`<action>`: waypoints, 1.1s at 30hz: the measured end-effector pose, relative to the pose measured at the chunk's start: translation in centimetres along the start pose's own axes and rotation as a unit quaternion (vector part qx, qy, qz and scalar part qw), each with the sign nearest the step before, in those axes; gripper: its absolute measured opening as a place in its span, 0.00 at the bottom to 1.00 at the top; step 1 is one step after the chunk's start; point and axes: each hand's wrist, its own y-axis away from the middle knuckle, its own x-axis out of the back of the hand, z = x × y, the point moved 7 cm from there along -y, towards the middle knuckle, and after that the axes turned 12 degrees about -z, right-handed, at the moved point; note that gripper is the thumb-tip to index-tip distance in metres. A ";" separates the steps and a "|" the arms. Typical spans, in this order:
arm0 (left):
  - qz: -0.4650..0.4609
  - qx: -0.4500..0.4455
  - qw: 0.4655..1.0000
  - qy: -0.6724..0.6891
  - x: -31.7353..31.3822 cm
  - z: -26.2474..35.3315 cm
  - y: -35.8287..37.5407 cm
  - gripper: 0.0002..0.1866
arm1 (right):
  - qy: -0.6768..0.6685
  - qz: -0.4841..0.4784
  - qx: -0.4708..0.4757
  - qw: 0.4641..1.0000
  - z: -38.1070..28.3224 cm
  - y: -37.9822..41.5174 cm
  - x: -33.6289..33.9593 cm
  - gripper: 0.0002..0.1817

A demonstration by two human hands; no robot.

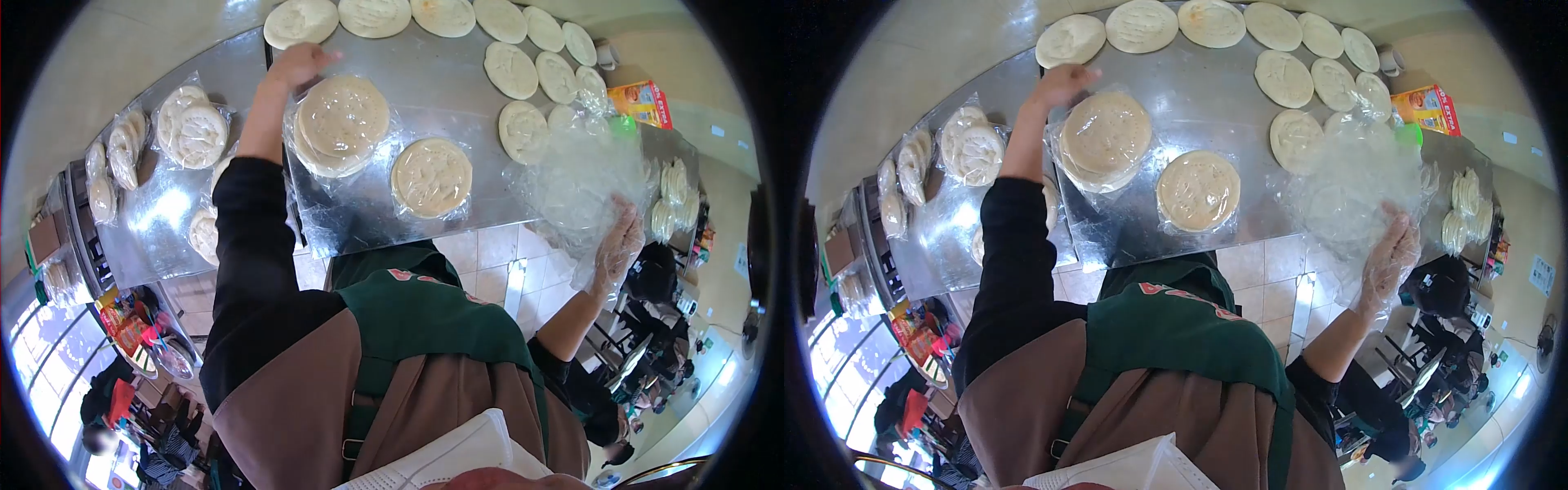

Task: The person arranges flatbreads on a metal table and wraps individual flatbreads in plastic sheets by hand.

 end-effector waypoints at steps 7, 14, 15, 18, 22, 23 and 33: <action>0.027 -0.113 0.990 -0.081 -3.2 2.2 5.7 0.25 | -0.003 -0.010 0.046 0.999 0.2 0.8 -0.9 0.18; 0.053 -0.205 0.946 0.248 -3.1 4.3 10.8 0.26 | 0.034 -0.031 0.113 0.993 -1.3 1.5 -1.8 0.15; 0.059 -0.204 0.946 0.246 -3.0 5.3 12.2 0.26 | -0.043 -0.007 0.133 0.990 -2.0 1.7 -1.5 0.15; -0.022 -0.259 0.889 0.377 -4.1 9.5 16.4 0.29 | -0.088 -0.027 0.145 0.985 -2.0 1.9 -0.6 0.19; 0.065 -0.297 0.836 0.456 -5.7 13.5 20.2 0.26 | 0.101 -0.051 0.275 0.955 -0.2 2.6 -1.4 0.25; 0.091 -0.328 0.800 0.494 -6.2 15.1 21.3 0.24 | 0.101 -0.046 0.271 0.956 0.3 2.9 -1.6 0.25; 0.455 -0.404 0.793 -0.028 -15.6 31.2 30.7 0.30 | -0.180 -0.099 0.325 0.923 -3.8 8.3 -2.2 0.24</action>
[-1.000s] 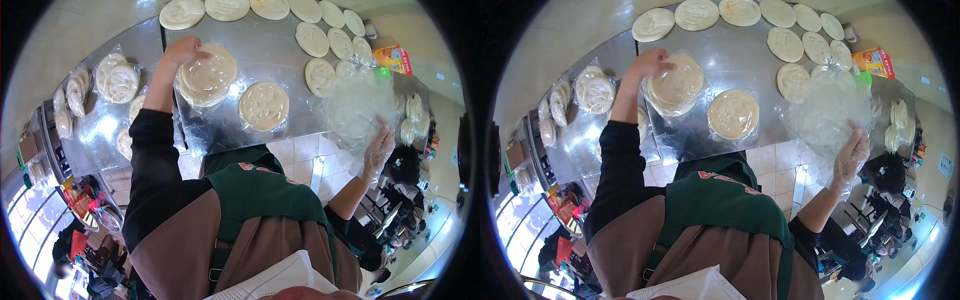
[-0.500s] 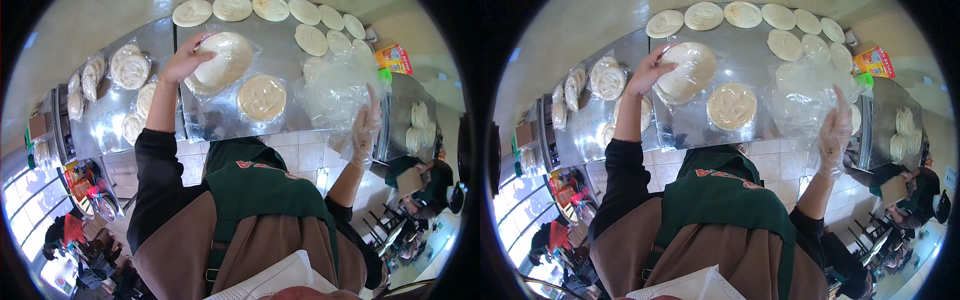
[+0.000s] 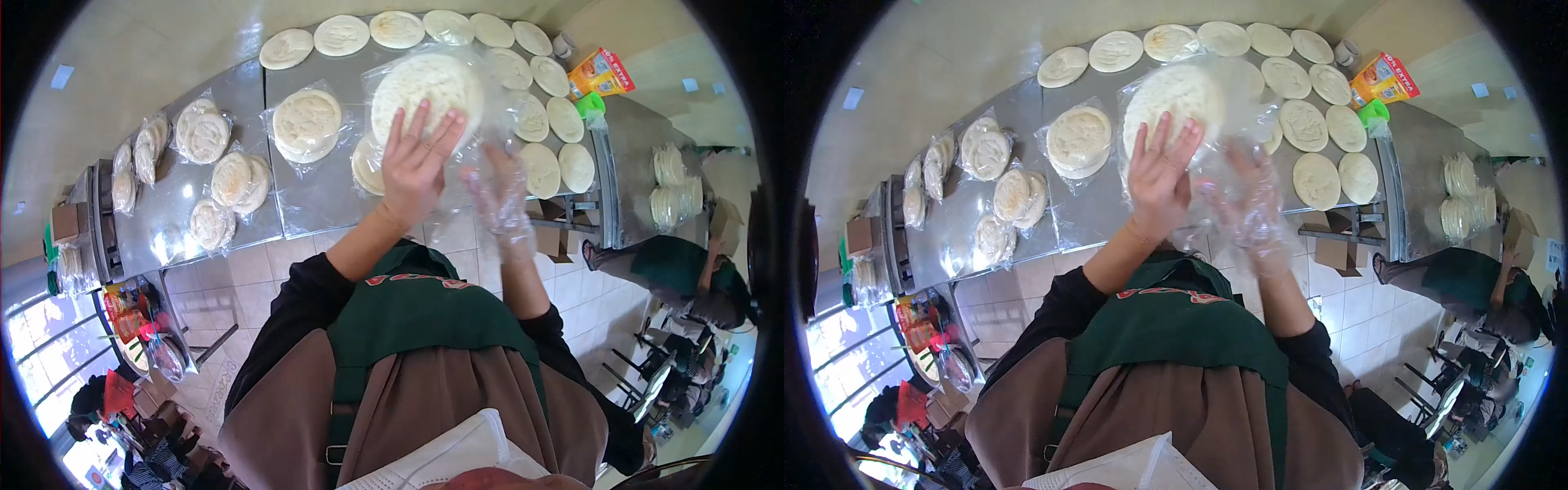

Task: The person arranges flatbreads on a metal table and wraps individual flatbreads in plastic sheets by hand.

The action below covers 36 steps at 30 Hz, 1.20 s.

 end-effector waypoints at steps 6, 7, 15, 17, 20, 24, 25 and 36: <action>-0.047 -0.039 0.996 0.068 -1.1 4.3 -0.4 0.36 | -0.343 0.162 -0.071 0.923 1.8 2.6 -0.3 0.15; -0.047 -0.041 0.996 0.067 -0.6 4.7 -0.6 0.36 | -0.343 0.163 -0.070 0.923 2.3 2.8 0.0 0.15; 0.000 -0.045 0.996 0.083 4.8 0.1 -6.9 0.16 | -0.135 0.102 -0.029 0.985 4.0 3.9 4.7 0.14; -0.073 -0.063 0.984 0.147 4.4 -0.9 -8.1 0.14 | -0.159 0.067 -0.035 0.984 3.6 4.4 5.1 0.17; -0.195 -0.068 0.949 0.239 3.1 -1.4 -8.0 0.11 | -0.185 0.026 -0.056 0.981 3.2 4.8 5.3 0.19; -0.266 -0.038 0.904 0.332 2.0 -1.5 -7.2 0.09 | -0.228 0.042 -0.131 0.964 3.1 5.7 6.0 0.17; -0.268 -0.039 0.903 0.333 1.9 -1.4 -7.0 0.09 | -0.228 0.043 -0.133 0.964 2.7 5.7 6.3 0.17; -0.183 -0.100 0.916 0.343 1.7 -0.1 -5.9 0.04 | -0.280 0.047 -0.215 0.934 4.8 7.3 5.2 0.21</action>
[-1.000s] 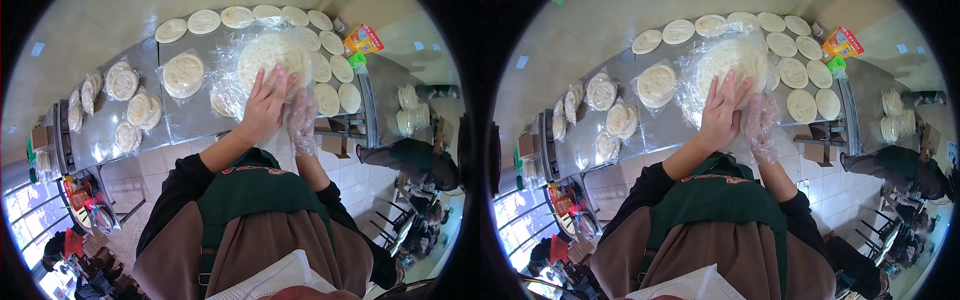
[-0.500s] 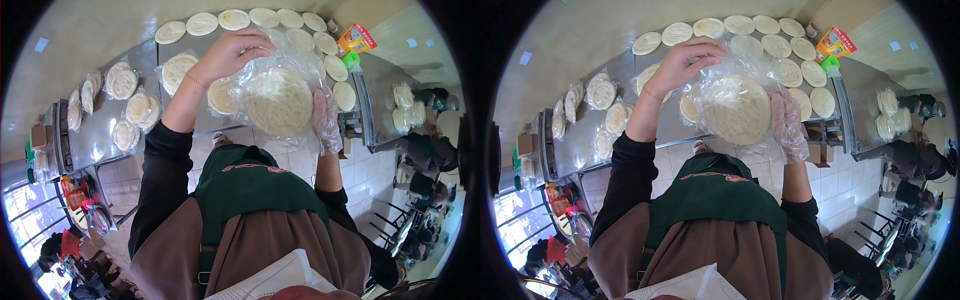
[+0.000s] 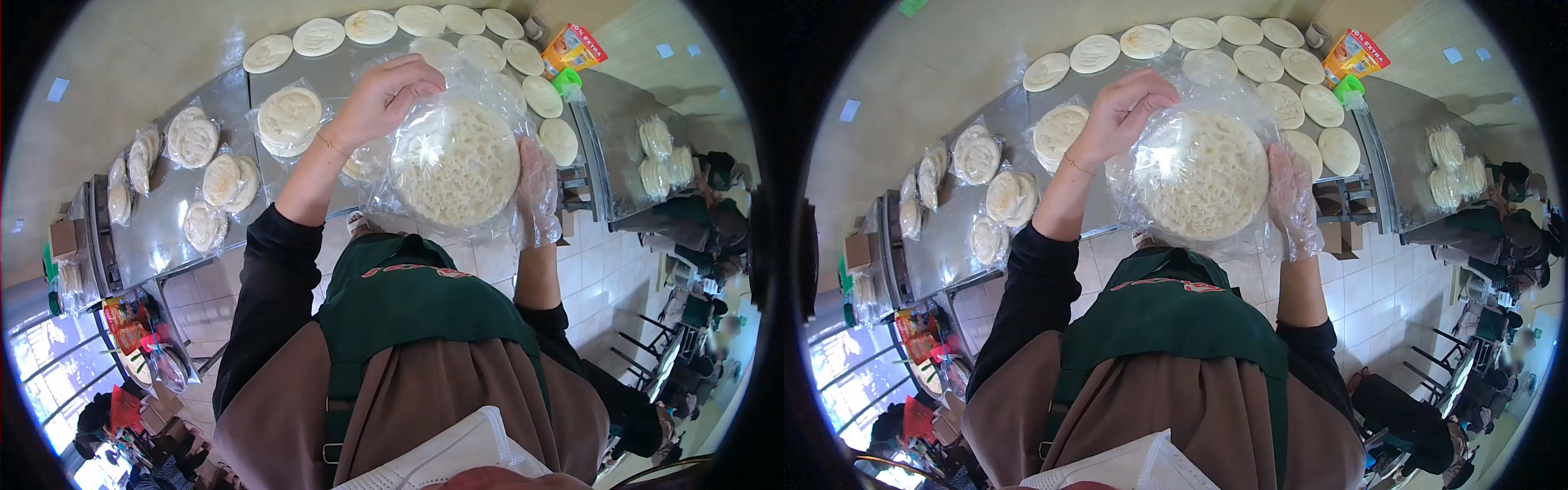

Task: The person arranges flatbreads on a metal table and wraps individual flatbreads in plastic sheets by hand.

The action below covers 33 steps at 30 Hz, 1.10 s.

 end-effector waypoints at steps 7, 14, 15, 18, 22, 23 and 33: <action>0.203 0.001 0.877 0.435 0.8 -2.2 0.9 0.07 | 0.065 0.050 0.006 0.997 0.4 -0.3 -0.2 0.23; 0.237 0.208 0.949 -0.022 -0.1 -2.8 5.4 0.08 | 0.085 0.108 0.144 0.980 -2.6 -0.4 -0.4 0.19; 0.209 0.212 0.947 -0.119 -1.2 -2.2 5.2 0.07 | 0.137 0.104 0.214 0.962 -4.0 -0.2 -0.9 0.17; 0.242 0.190 0.949 -0.073 -2.5 -3.1 5.0 0.07 | 0.279 0.081 0.226 0.930 -4.8 0.0 -2.2 0.16; 0.243 0.237 0.939 0.058 -2.3 -4.8 5.6 0.05 | 0.312 0.120 0.250 0.909 -5.1 0.1 -2.3 0.17; 0.239 0.262 0.912 0.207 -2.0 -6.4 6.0 0.06 | 0.292 0.128 0.228 0.920 -4.5 -0.3 -1.3 0.18; -0.010 0.397 0.794 0.459 -2.5 -11.3 8.1 0.10 | 0.077 0.105 0.048 0.990 0.5 0.1 1.5 0.19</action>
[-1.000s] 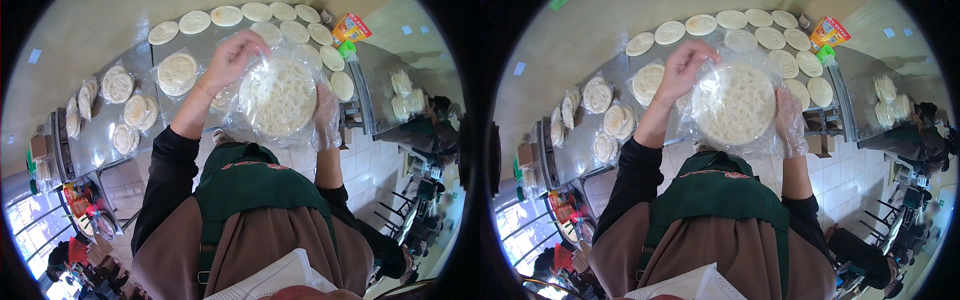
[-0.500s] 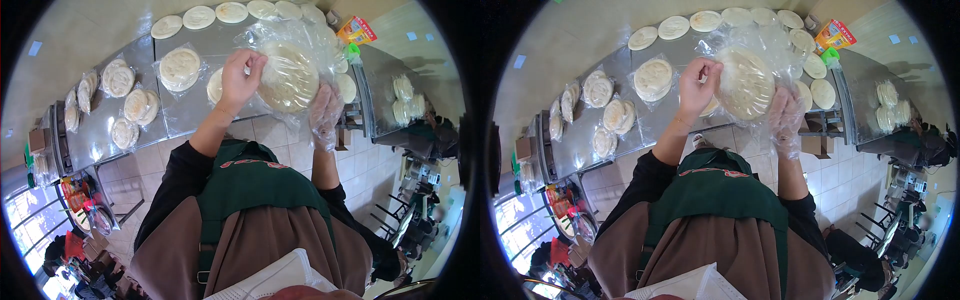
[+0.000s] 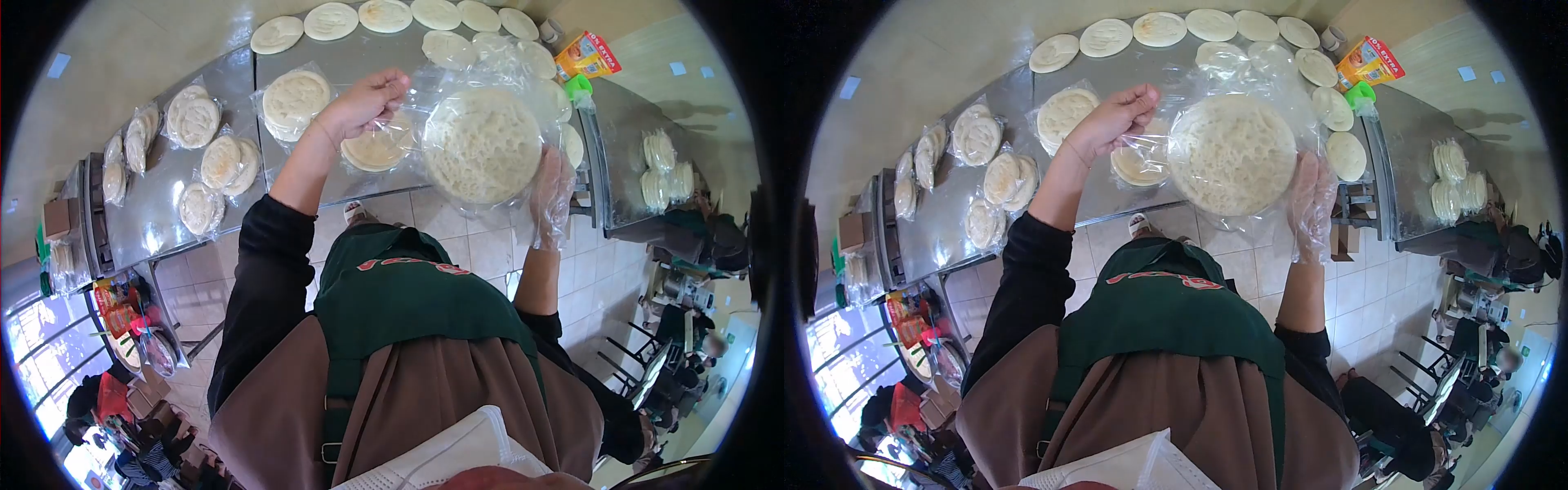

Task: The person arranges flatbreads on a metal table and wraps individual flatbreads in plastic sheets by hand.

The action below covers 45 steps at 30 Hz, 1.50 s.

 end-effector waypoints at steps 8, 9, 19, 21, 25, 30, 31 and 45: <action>0.093 -0.106 0.976 -0.164 -1.6 1.1 2.0 0.16 | 0.032 -0.032 0.062 0.997 -2.7 0.2 1.2 0.21; 0.009 -0.094 0.984 -0.149 -3.3 0.6 1.2 0.16 | 0.099 -0.034 0.079 0.991 -3.5 0.1 1.2 0.22; -0.160 -0.078 0.984 -0.012 -6.6 -2.2 -1.9 0.17 | 0.167 -0.075 0.086 0.979 -3.7 -0.6 0.9 0.20; -0.199 -0.082 0.976 0.031 -7.2 -2.5 -2.3 0.28 | 0.170 -0.069 0.083 0.979 -3.5 -0.7 0.3 0.19; -0.164 -0.033 0.986 0.002 -6.6 -4.3 -3.9 0.32 | 0.239 -0.074 0.061 0.966 -1.9 -1.0 -0.1 0.18; -0.168 0.023 0.979 0.109 -5.5 -6.9 -4.4 0.28 | 0.181 -0.065 0.023 0.981 -1.8 -1.3 -0.8 0.17; -0.171 0.026 0.979 0.109 -5.3 -7.2 -4.4 0.28 | 0.181 -0.063 0.019 0.981 -1.1 -1.3 -0.7 0.17; 0.133 -0.149 0.979 0.047 6.7 -0.9 -3.5 0.27 | 0.253 0.045 -0.063 0.964 2.3 -0.6 4.7 0.18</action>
